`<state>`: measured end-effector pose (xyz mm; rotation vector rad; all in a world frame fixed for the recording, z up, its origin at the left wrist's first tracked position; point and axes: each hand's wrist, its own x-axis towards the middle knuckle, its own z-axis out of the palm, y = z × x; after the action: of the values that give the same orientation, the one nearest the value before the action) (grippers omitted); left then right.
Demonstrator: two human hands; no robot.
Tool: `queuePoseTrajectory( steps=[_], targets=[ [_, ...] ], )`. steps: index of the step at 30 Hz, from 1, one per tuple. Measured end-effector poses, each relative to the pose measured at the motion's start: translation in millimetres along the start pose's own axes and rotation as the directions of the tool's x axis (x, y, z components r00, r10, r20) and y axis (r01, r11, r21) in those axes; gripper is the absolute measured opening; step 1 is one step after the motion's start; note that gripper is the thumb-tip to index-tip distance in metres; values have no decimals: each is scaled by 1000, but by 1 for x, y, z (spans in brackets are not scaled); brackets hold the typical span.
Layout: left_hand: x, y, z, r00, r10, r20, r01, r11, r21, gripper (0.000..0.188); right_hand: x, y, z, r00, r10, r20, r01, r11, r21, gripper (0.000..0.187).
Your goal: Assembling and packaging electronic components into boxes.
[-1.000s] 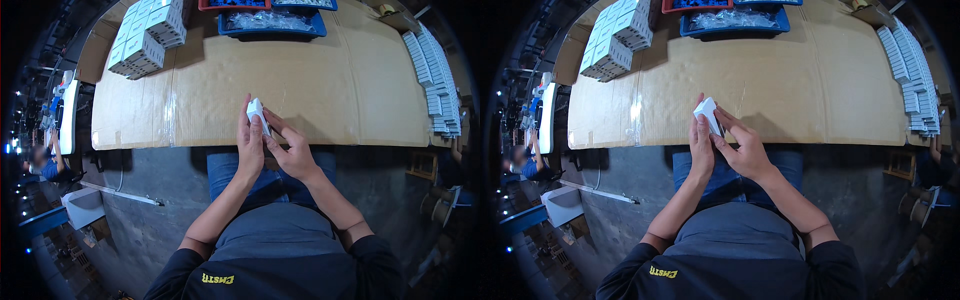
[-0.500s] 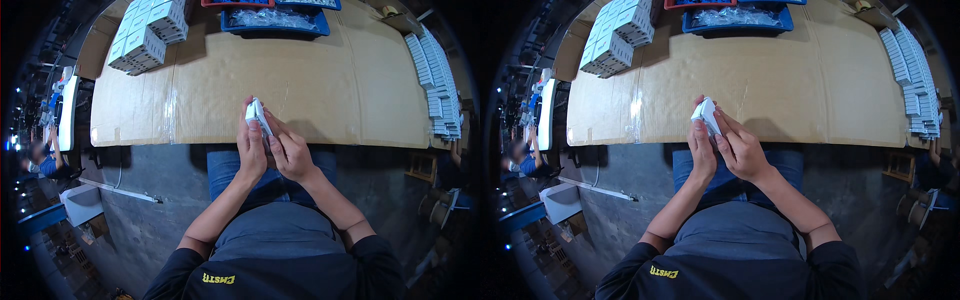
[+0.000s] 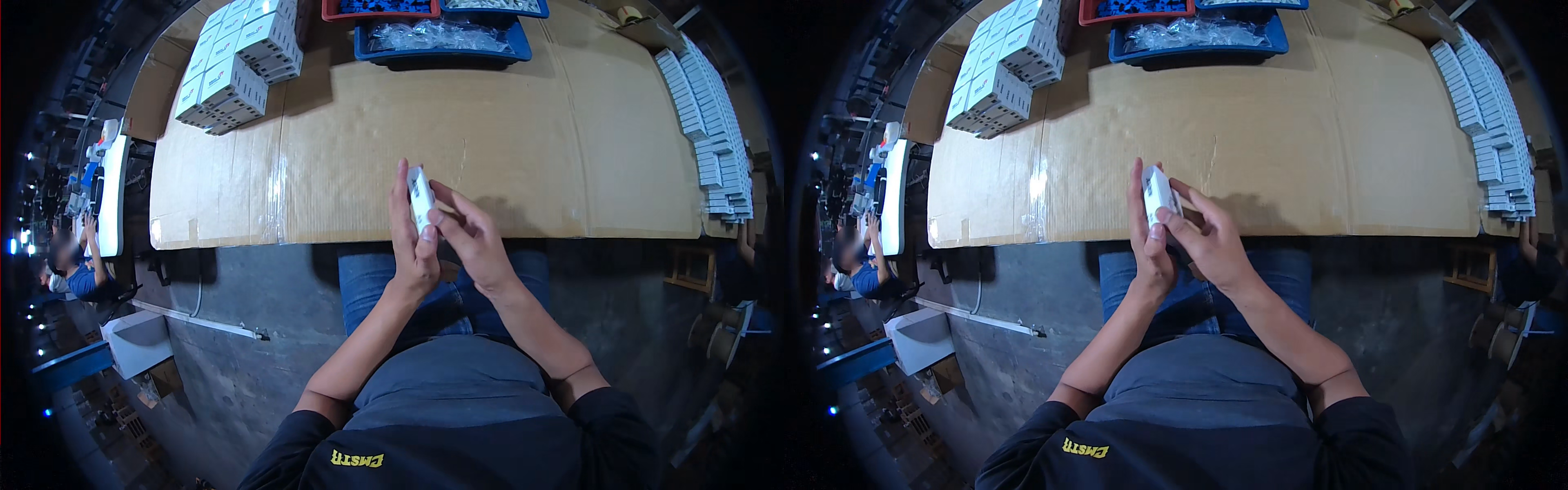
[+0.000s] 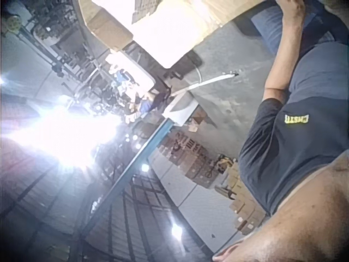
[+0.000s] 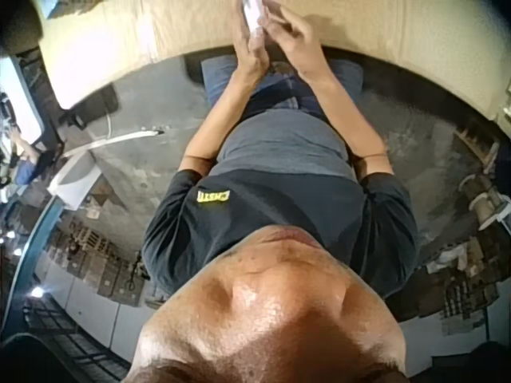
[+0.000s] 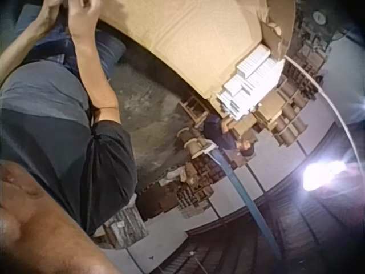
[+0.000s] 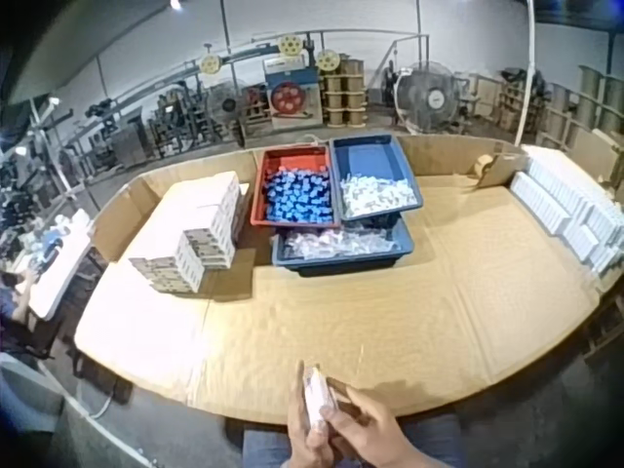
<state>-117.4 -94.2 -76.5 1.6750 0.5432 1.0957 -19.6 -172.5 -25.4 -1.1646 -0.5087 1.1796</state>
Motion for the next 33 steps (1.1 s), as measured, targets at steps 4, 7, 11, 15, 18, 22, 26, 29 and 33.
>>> queuePoseTrajectory(
  steps=[4,7,11,15,18,22,26,29,33],
  targets=[
    [-3,3,5,991,-81,-102,79,997,-28,98,0,23,8,999,-53,6,53,998,40,67],
    [-5,1,2,987,-105,-122,101,994,-38,110,-1,22,17,998,-59,-12,58,994,-96,73],
    [-9,1,0,982,-128,-139,122,991,-50,121,-7,22,24,993,-106,-54,96,983,-154,80],
    [-12,2,-1,979,-129,-159,119,990,-69,127,-8,27,22,991,-130,-4,129,986,-102,80],
    [-12,4,-1,977,-126,-174,112,990,-85,132,-11,27,21,977,-194,84,204,969,-138,79],
    [-10,9,-1,973,-125,-192,108,989,-100,136,-15,24,20,980,-167,109,179,977,-118,77],
    [0,24,-4,983,-46,-178,57,997,58,124,-18,23,19,977,-189,103,203,967,-153,74],
    [1,25,-4,984,-11,-180,29,995,100,120,-20,21,20,978,-181,105,196,969,-149,72],
    [-3,18,-1,978,41,-205,-20,994,107,117,-22,19,16,979,-150,141,173,971,-164,68]
  ],
)
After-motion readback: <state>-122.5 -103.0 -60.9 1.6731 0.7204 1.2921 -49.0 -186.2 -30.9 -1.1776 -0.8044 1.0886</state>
